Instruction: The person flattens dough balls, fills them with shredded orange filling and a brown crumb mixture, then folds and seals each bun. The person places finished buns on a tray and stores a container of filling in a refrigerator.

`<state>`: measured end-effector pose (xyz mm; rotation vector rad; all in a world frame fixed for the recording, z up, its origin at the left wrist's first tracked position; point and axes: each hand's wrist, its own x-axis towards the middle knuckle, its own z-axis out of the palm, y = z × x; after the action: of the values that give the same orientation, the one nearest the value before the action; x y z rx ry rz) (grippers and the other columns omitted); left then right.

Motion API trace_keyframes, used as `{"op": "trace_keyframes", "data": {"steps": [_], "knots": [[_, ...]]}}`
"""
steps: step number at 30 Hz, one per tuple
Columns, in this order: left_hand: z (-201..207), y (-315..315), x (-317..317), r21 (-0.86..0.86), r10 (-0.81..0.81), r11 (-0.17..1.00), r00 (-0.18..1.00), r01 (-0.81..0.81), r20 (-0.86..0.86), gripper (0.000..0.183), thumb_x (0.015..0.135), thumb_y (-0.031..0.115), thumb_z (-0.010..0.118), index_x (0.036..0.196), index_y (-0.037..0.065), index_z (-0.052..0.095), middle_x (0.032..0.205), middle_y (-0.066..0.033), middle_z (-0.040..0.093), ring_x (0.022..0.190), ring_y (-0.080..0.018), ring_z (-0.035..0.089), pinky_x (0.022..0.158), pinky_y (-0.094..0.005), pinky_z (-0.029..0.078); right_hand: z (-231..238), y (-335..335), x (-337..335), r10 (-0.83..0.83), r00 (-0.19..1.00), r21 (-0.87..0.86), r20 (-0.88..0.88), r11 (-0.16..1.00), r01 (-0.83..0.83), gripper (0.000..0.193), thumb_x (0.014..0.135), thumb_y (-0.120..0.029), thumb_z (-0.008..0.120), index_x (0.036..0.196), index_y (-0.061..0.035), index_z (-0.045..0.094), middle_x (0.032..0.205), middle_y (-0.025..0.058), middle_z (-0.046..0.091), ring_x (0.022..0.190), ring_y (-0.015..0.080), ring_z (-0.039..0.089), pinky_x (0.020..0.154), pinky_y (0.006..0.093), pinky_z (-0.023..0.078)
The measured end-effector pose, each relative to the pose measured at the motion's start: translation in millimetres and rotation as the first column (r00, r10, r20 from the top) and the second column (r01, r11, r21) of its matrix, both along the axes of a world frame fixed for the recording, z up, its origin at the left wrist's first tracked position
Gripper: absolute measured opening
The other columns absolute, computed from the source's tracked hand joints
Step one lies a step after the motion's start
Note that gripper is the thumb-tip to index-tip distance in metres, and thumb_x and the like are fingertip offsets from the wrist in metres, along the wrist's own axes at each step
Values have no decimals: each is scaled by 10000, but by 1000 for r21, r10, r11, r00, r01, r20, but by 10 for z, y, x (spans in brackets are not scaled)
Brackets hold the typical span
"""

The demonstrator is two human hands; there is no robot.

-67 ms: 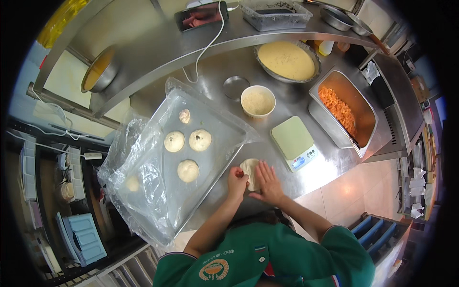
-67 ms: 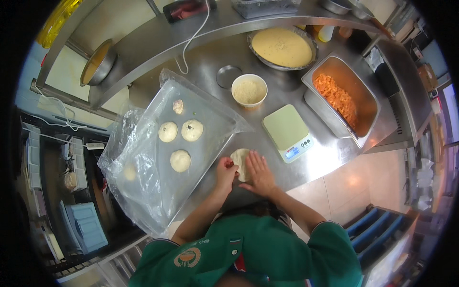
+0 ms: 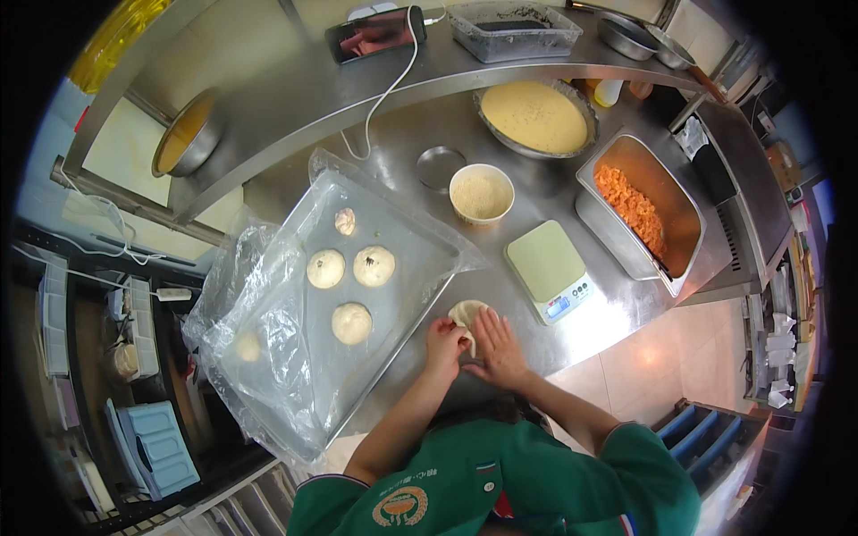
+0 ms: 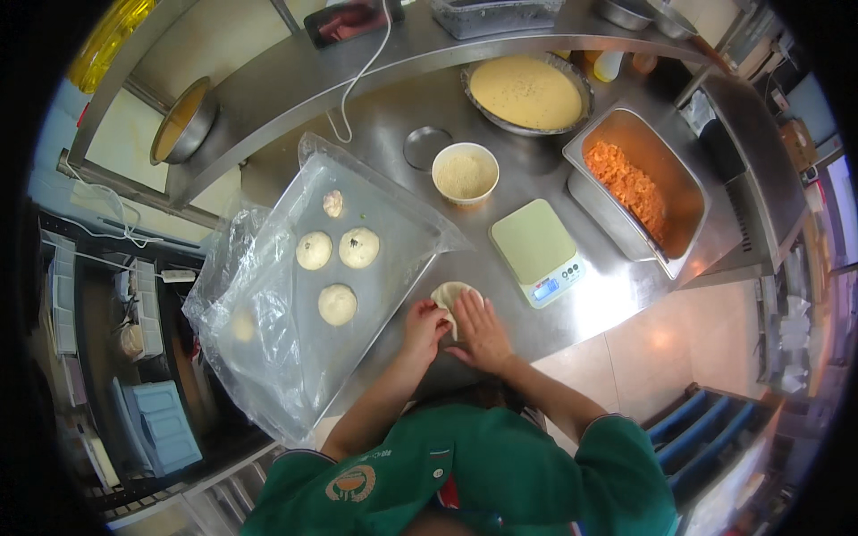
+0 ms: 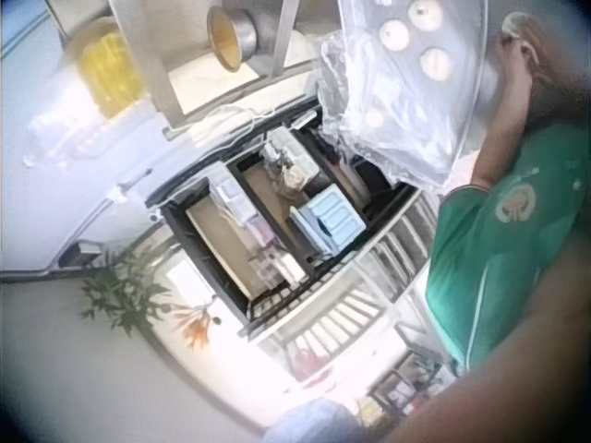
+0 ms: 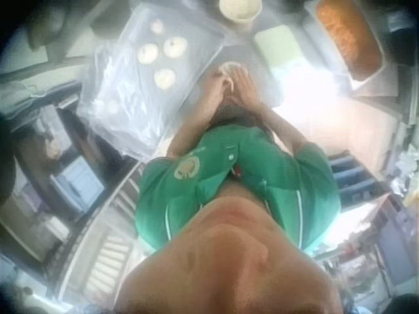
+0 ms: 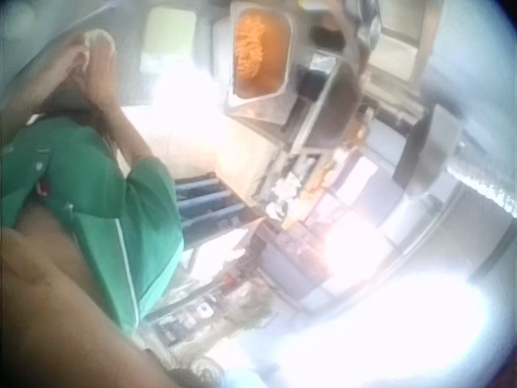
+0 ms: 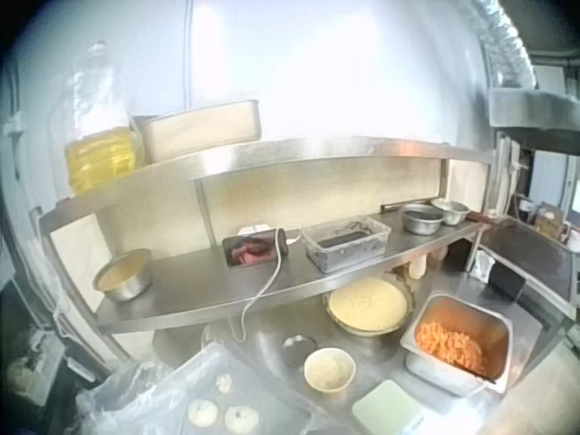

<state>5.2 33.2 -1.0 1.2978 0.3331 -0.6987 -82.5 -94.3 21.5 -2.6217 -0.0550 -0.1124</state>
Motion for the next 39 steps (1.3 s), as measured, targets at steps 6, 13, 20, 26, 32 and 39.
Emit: {"op": "trace_keyframes", "data": {"steps": [6, 13, 20, 26, 32, 39], "knots": [[711, -281, -50, -493, 192, 842, 976, -220, -107, 329, 937, 244, 579, 1212, 70, 528, 1135, -82, 610, 1075, -224, 579, 891, -379, 480, 203, 114, 126, -416, 898, 798, -142, 489, 353, 615, 863, -88, 584, 1436, -107, 362, 1411, 215, 428, 1304, 402, 413, 1052, 532, 342], [679, -521, 39, -748, -150, 654, 951, -108, -269, 566, 996, 467, 319, 1321, 38, 494, 1317, -136, 550, 1229, -276, 507, 1049, -437, 397, 893, -498, -226, -52, 948, 223, 315, 975, -20, 449, 814, -57, 634, 1254, -48, 546, 1310, 212, 507, 1185, 385, 501, 964, 503, 414], [1249, -1089, 97, -786, -172, 610, 952, -99, -254, 523, 993, 350, 359, 1387, 12, 414, 1432, -149, 438, 1333, -307, 402, 1116, -475, 312, 102, -1957, -1347, -609, 776, 332, -166, 706, 625, 289, 803, -4, 640, 1083, -34, 571, 967, 136, 600, 826, 290, 597, 730, 370, 498], [1272, -1576, -87, -836, -175, 523, 939, -166, -296, 538, 980, 305, 382, 1414, -13, 362, 1490, -171, 349, 1379, -330, 323, 1147, -489, 250, 1357, -2901, -1103, -564, 740, 224, 366, 826, 518, 574, 671, -184, 819, 1154, -12, 560, 1027, 149, 565, 888, 295, 573, 732, 378, 494], [1453, -2285, -148, -805, -78, 555, 950, -211, -303, 544, 968, 300, 378, 1421, 1, 359, 1494, -183, 334, 1396, -351, 284, 1159, -490, 213, 1373, -3838, -356, -270, 936, 143, 226, 960, 242, 194, 793, -113, 701, 940, 8, 660, 892, 165, 597, 766, 332, 616, 691, 395, 515], [1409, -2737, -17, -849, -108, 504, 964, -157, -242, 548, 952, 314, 367, 1407, 8, 379, 1465, -188, 374, 1374, -363, 321, 1147, -502, 237, 1382, -4563, -158, -570, 820, 494, -63, 696, 522, 153, 853, -85, 670, 920, 51, 692, 793, 167, 691, 655, 180, 660, 588, 276, 505]]}}
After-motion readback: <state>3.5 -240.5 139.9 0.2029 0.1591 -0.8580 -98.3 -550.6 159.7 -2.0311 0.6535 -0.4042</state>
